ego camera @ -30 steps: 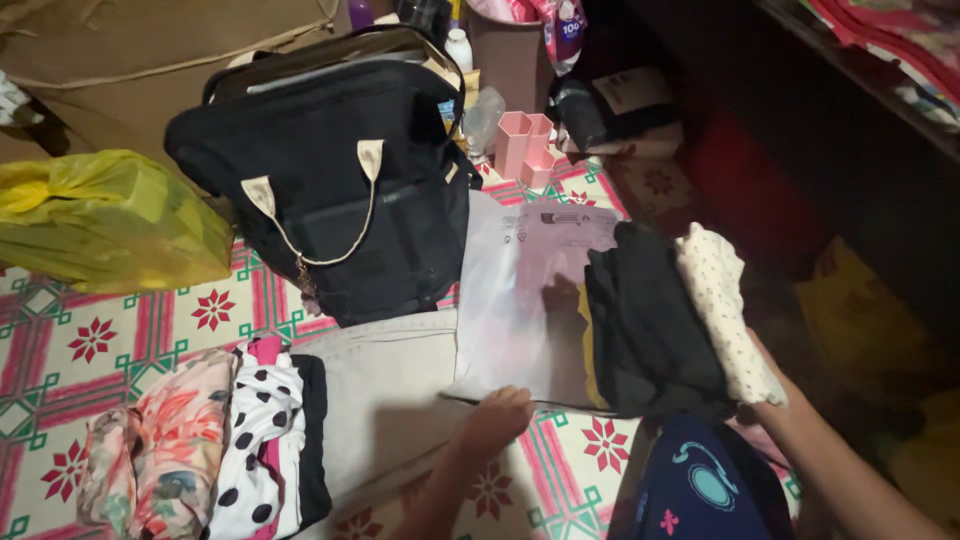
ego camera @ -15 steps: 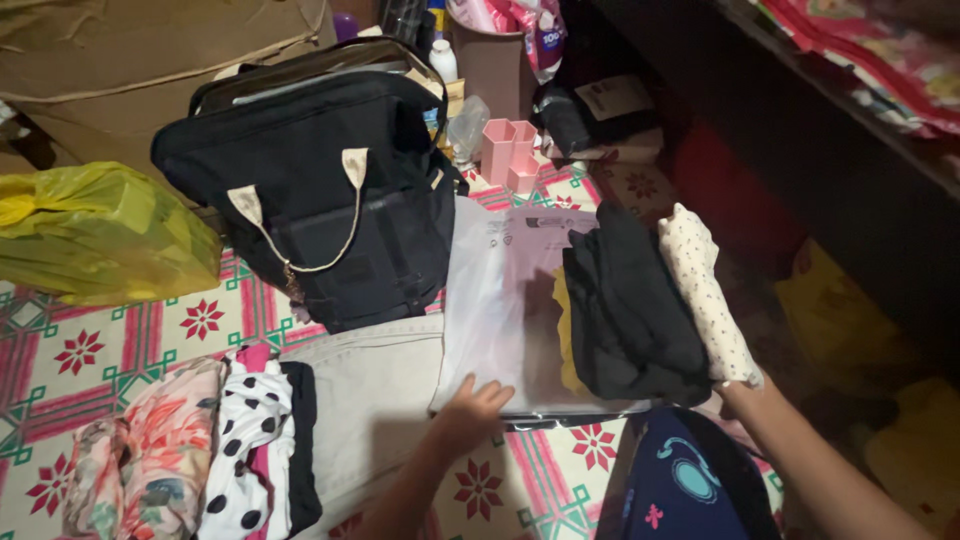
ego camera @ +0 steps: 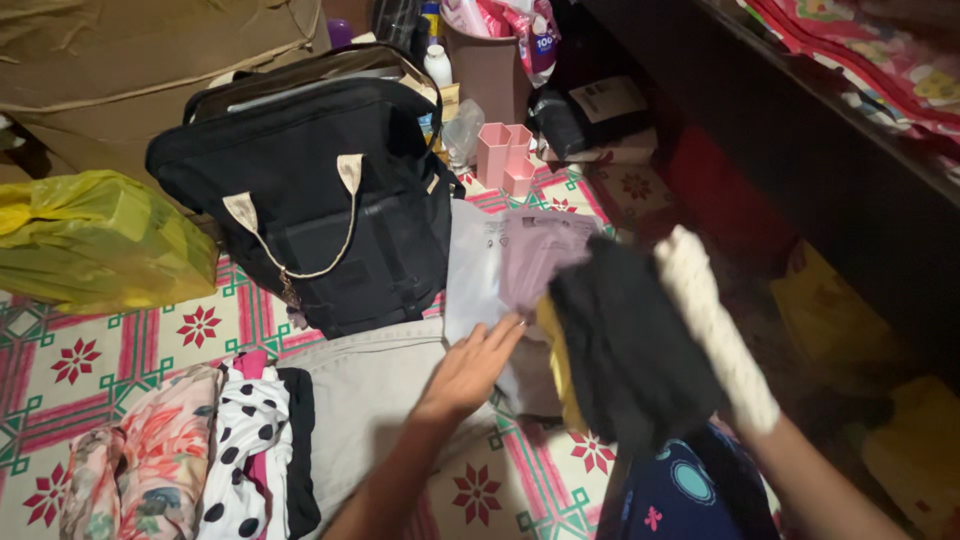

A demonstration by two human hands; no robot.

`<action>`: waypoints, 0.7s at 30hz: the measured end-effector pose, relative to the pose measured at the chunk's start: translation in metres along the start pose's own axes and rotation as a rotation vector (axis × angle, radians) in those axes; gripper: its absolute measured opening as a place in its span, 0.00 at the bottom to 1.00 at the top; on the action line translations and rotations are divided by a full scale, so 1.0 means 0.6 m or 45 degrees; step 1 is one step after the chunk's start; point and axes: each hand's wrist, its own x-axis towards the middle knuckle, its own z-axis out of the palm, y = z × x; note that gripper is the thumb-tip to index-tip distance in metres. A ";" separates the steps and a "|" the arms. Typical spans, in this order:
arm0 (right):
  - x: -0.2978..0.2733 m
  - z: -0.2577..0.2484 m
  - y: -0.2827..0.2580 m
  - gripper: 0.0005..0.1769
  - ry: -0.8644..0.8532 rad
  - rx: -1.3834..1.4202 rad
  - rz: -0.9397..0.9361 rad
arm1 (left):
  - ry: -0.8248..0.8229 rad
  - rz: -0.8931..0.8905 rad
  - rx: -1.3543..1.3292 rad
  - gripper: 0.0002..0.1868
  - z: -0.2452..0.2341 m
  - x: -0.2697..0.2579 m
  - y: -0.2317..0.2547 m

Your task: The person folds various items of clothing by hand on a patterned mat and places them into plastic bags and a black backpack.

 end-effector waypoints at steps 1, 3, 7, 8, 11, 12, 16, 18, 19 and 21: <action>-0.013 -0.001 0.023 0.24 0.022 -0.004 0.048 | 0.000 0.003 0.002 0.35 -0.026 0.015 0.012; -0.032 0.000 0.074 0.24 0.044 -0.032 0.134 | -0.411 -0.337 -0.276 0.48 -0.059 0.039 0.033; -0.031 0.025 0.198 0.24 -0.043 -0.059 0.427 | -0.234 -0.204 -0.479 0.40 -0.081 0.045 0.036; -0.023 0.034 0.221 0.24 -0.068 -0.060 0.473 | -0.153 -0.146 -0.491 0.41 -0.081 0.039 0.029; 0.019 0.054 0.254 0.24 -0.129 -0.019 0.500 | -0.139 -0.258 -0.749 0.43 -0.076 0.000 0.005; 0.037 0.056 0.252 0.24 -0.143 0.001 0.482 | -0.205 -0.421 -0.995 0.44 -0.073 -0.010 -0.004; 0.067 0.023 0.246 0.24 -0.156 0.005 0.458 | -0.444 -0.161 -0.406 0.52 -0.026 -0.040 -0.030; 0.071 0.005 0.243 0.23 -0.146 -0.074 0.470 | -0.074 -0.034 -0.113 0.26 0.018 -0.043 -0.038; 0.074 0.002 0.244 0.25 -0.114 -0.159 0.478 | -0.072 -0.031 -0.111 0.26 0.038 -0.040 -0.044; 0.068 -0.010 0.245 0.25 -0.105 -0.099 0.588 | -0.038 -0.358 0.073 0.34 0.072 -0.034 -0.038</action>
